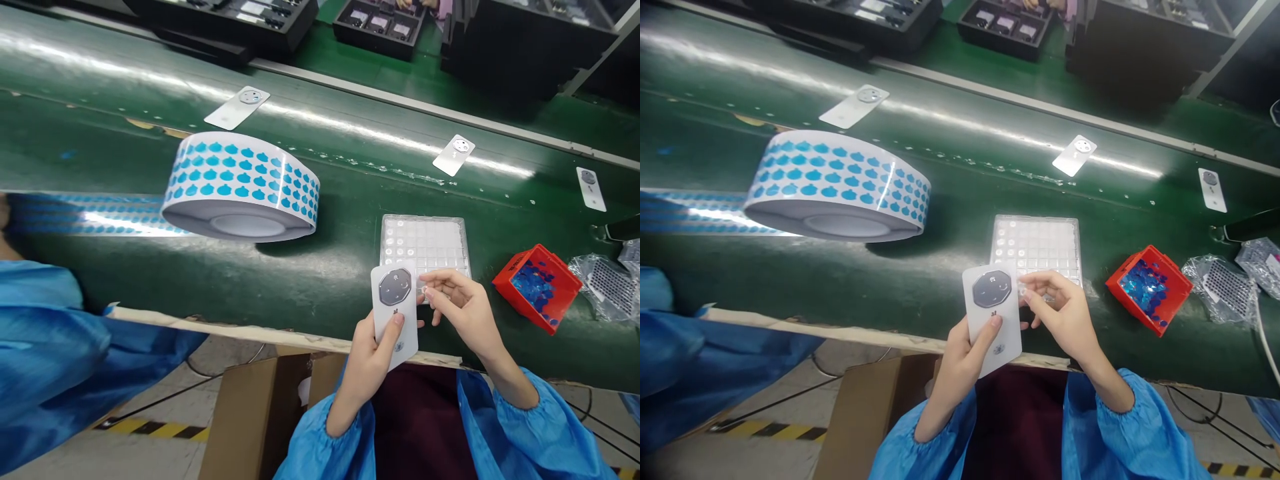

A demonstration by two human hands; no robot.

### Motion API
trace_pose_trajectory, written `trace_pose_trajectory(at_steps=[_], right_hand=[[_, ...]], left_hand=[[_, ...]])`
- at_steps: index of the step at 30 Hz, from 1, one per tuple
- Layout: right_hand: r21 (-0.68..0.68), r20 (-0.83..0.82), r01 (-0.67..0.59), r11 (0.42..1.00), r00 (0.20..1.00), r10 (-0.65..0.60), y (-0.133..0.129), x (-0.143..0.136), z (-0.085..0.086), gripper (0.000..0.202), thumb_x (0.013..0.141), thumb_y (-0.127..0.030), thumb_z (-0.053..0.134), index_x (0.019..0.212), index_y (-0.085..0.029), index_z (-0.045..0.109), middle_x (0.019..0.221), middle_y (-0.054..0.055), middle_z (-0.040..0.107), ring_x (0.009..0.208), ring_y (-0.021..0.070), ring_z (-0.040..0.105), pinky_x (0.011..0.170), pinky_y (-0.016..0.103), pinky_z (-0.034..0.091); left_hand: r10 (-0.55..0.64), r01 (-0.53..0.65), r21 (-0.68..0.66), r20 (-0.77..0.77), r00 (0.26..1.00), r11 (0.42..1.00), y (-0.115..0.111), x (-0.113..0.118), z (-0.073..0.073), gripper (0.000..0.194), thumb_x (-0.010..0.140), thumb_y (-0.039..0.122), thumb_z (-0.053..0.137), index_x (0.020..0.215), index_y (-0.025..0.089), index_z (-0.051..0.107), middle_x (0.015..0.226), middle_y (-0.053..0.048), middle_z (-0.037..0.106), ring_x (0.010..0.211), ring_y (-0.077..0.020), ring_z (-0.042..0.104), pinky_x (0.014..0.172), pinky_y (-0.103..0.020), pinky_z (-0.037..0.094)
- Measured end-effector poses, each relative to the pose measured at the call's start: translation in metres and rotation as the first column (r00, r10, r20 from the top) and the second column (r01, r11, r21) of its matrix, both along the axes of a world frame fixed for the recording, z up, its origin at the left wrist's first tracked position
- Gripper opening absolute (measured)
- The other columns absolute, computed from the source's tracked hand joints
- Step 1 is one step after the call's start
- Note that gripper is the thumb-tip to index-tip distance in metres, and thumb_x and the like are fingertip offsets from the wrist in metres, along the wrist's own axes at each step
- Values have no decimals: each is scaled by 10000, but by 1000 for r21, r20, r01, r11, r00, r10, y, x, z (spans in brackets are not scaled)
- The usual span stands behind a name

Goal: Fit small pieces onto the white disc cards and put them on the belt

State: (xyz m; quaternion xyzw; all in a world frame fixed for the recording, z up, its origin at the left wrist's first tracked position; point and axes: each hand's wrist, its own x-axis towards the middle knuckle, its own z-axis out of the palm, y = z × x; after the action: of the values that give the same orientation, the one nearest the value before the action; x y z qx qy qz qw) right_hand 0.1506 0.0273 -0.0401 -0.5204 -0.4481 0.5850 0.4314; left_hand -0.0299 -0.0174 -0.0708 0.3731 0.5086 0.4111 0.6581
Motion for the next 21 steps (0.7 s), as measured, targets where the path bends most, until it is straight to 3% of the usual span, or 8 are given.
trace_pose_trajectory(at_steps=[6, 9, 16, 21], right_hand=[[-22, 17, 15, 1000, 1000, -15, 2, -6, 6, 272, 836, -438, 884, 866, -197, 762, 801, 16, 717, 615, 140, 648, 512, 254, 634], [-38, 8, 26, 999, 1000, -26, 3, -9, 8, 268, 824, -441, 889, 853, -200, 775, 810, 18, 728, 621, 148, 671, 537, 268, 651], [-41, 72, 53, 998, 996, -50, 2, -10, 3, 284, 837, -470, 886, 898, -204, 806, 887, 53, 774, 755, 197, 743, 581, 260, 639], [-33, 73, 67, 997, 995, -65, 1, -10, 1, 268, 846, -457, 889, 912, -209, 812, 926, 60, 792, 752, 202, 757, 582, 266, 649]], left_hand=[[-16, 25, 54, -159, 987, 998, 0, 1, 3, 488, 1043, 565, 604, 1186, 133, 778, 952, -127, 830, 831, -309, 790, 741, -355, 621], [-23, 41, 89, -197, 980, 995, 0, 2, 4, 452, 1048, 547, 594, 1109, 141, 784, 852, -104, 800, 767, -290, 768, 749, -355, 614], [-69, 91, 99, -204, 977, 991, -1, 1, 2, 474, 1075, 509, 554, 1251, 123, 765, 1034, -147, 831, 931, -326, 791, 821, -369, 609], [-66, 89, 108, -205, 976, 990, 0, 2, 3, 460, 1071, 524, 560, 1152, 140, 800, 1039, -143, 836, 947, -335, 794, 820, -375, 614]])
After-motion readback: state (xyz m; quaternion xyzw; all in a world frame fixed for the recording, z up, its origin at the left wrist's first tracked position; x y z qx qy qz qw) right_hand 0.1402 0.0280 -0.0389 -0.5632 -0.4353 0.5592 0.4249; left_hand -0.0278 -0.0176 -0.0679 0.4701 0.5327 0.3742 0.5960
